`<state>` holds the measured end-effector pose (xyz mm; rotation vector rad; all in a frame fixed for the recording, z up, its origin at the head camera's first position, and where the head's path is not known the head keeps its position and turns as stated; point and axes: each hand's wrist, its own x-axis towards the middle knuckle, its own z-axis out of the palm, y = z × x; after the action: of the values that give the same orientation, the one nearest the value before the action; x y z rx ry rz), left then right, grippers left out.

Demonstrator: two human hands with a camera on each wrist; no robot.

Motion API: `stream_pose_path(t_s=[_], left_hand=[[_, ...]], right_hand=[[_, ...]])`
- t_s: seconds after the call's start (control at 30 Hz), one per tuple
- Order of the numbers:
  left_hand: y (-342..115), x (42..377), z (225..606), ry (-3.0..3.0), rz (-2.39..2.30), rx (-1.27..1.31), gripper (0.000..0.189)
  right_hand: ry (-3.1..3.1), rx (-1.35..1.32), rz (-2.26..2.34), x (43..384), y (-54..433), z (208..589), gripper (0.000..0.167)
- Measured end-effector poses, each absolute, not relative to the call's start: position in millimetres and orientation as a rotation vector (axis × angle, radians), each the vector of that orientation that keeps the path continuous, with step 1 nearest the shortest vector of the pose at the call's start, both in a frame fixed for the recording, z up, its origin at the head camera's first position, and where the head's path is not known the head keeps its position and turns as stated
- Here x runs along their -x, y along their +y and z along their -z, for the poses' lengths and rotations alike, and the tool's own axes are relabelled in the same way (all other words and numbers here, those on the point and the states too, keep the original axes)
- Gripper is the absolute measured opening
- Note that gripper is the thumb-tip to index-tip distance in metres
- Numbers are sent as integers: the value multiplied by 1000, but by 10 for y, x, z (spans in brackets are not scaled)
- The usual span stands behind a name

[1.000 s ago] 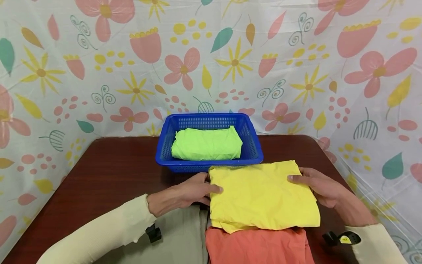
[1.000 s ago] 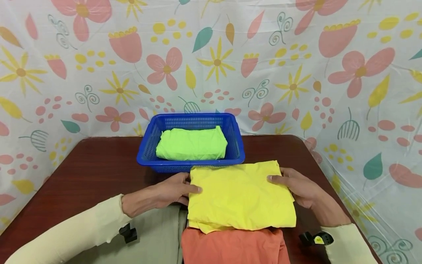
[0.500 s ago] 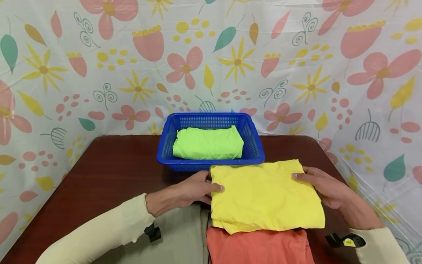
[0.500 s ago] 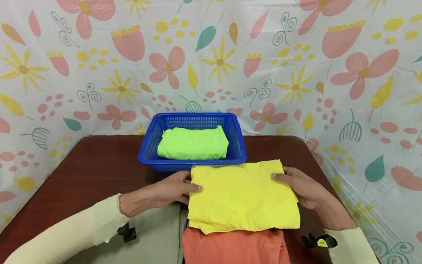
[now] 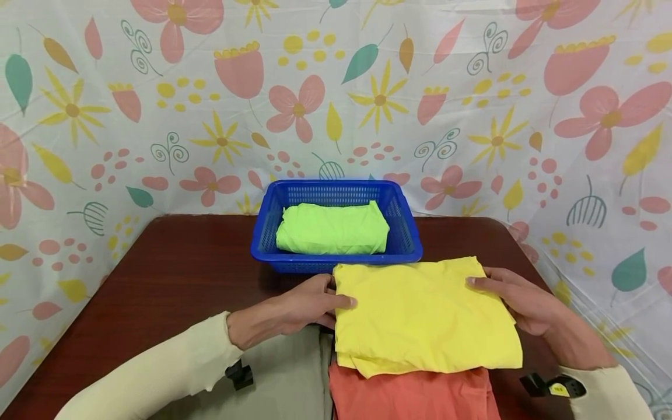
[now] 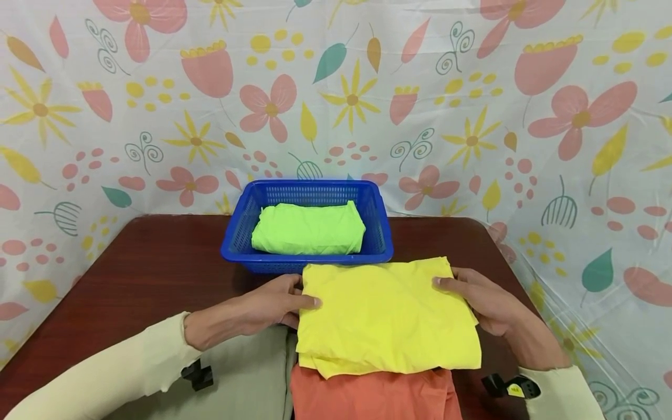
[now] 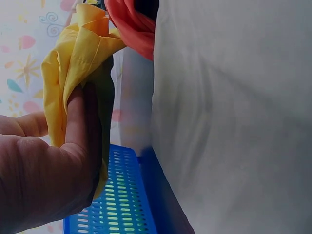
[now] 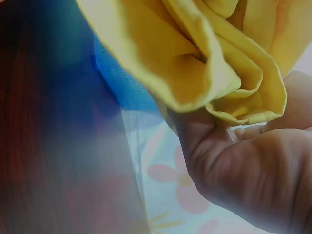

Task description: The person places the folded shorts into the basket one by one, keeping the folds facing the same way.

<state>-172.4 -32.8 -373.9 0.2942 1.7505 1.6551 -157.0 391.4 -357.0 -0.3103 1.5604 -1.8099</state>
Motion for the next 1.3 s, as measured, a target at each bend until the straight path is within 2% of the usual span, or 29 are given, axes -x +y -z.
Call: stream_pose_path(t_s=[0.6,0.97,1.3], left_hand=[[-418,1670,3718,1723,-1652,-259,47],[-506,1578,3672,1711,-1656,-267,47],[-649,1496,3590,1686,-1668,-326,45]], right_hand=[[1523,337,1762,1487,3855,3515,33],[1732,339,1643,1368,3769,3390,44],[1658,382,1664,1229,3672,3263,50]])
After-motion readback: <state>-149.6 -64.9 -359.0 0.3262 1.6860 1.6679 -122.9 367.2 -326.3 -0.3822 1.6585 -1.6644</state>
